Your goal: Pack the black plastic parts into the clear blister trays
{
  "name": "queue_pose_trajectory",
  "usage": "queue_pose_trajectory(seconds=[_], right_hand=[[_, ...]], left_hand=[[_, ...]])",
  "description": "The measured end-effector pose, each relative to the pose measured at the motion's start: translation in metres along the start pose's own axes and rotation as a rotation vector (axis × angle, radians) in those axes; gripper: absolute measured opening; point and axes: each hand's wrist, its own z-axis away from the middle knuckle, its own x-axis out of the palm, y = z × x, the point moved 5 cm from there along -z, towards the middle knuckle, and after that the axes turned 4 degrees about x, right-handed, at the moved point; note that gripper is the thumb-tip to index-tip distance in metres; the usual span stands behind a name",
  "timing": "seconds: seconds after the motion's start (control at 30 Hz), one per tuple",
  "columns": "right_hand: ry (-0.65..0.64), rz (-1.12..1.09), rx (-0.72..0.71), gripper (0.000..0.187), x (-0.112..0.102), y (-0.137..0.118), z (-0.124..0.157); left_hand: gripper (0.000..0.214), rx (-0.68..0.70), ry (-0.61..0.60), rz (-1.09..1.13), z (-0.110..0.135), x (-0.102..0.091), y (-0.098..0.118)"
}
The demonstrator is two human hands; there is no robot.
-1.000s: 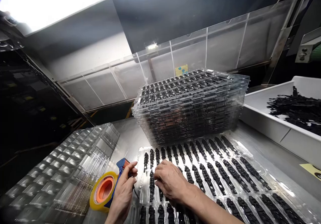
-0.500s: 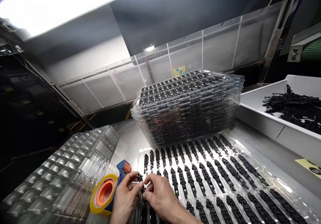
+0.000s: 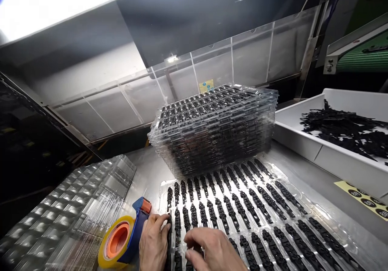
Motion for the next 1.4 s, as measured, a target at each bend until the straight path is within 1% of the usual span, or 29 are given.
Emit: queue_pose_trajectory(seconds=[0.07, 0.13, 0.2, 0.27, 0.3, 0.37, 0.43, 0.57, 0.67, 0.73, 0.8, 0.9, 1.0, 1.13, 1.2, 1.27, 1.33, 1.4], right_hand=[[0.044, 0.137, -0.062, 0.02, -0.004, -0.006, -0.019], [0.069, 0.276, -0.11, 0.027, -0.001, -0.012, -0.049], [0.07, 0.358, -0.155, 0.023, 0.007, -0.015, -0.085], [0.048, 0.43, -0.204, 0.017, 0.018, -0.015, -0.119], [0.037, 0.466, -0.22, 0.017, 0.024, -0.014, -0.132], [0.029, 0.529, -0.235, 0.02, 0.034, -0.011, -0.152], [0.041, 0.58, -0.235, 0.022, 0.039, -0.007, -0.161], [0.021, 0.641, -0.25, 0.027, 0.041, -0.006, -0.164], [-0.017, 0.659, -0.243, 0.029, 0.041, -0.006, -0.163], [-0.032, 0.664, -0.229, 0.03, 0.041, -0.007, -0.164], [-0.043, 0.668, -0.22, 0.031, 0.041, -0.007, -0.164], [-0.046, 0.678, -0.211, 0.03, 0.043, -0.007, -0.165], [-0.043, 0.679, -0.208, 0.029, 0.044, -0.007, -0.165], [-0.049, 0.657, -0.214, 0.03, 0.043, -0.006, -0.16], [-0.042, 0.638, -0.211, 0.03, 0.037, -0.008, -0.155], [-0.029, 0.62, -0.204, 0.031, 0.023, -0.009, -0.147], [-0.013, 0.606, -0.191, 0.033, 0.003, -0.008, -0.133], [0.012, 0.599, -0.161, 0.037, -0.021, -0.002, -0.113]], left_hand=[[0.026, 0.027, -0.003, 0.004, 0.002, -0.002, -0.004], [0.023, 0.064, -0.048, 0.057, 0.005, -0.001, -0.008], [0.024, 0.094, -0.073, 0.106, 0.007, -0.001, -0.012], [0.029, 0.111, -0.057, 0.118, 0.01, 0.0, -0.016], [0.03, 0.119, -0.04, 0.112, 0.01, 0.002, -0.017], [0.029, 0.129, -0.024, 0.097, 0.011, 0.006, -0.019], [0.028, 0.132, -0.019, 0.091, 0.012, 0.01, -0.021], [0.025, 0.147, -0.014, 0.124, 0.013, 0.013, -0.03], [0.028, 0.176, -0.048, 0.18, 0.013, 0.01, -0.032], [0.034, 0.157, -0.1, 0.168, 0.011, 0.007, -0.029], [0.041, 0.119, -0.164, 0.105, 0.008, 0.005, -0.023], [0.043, 0.09, -0.222, 0.007, 0.006, 0.005, -0.016], [0.043, 0.122, -0.207, 0.006, 0.007, 0.006, -0.017], [0.047, 0.161, -0.16, 0.083, 0.01, 0.007, -0.025], [0.047, 0.166, -0.147, 0.11, 0.011, 0.006, -0.027], [0.039, 0.185, -0.121, 0.133, 0.011, 0.003, -0.028], [0.028, 0.213, -0.069, 0.141, 0.009, -0.002, -0.028], [0.028, 0.24, -0.005, 0.1, 0.006, -0.007, -0.027]])
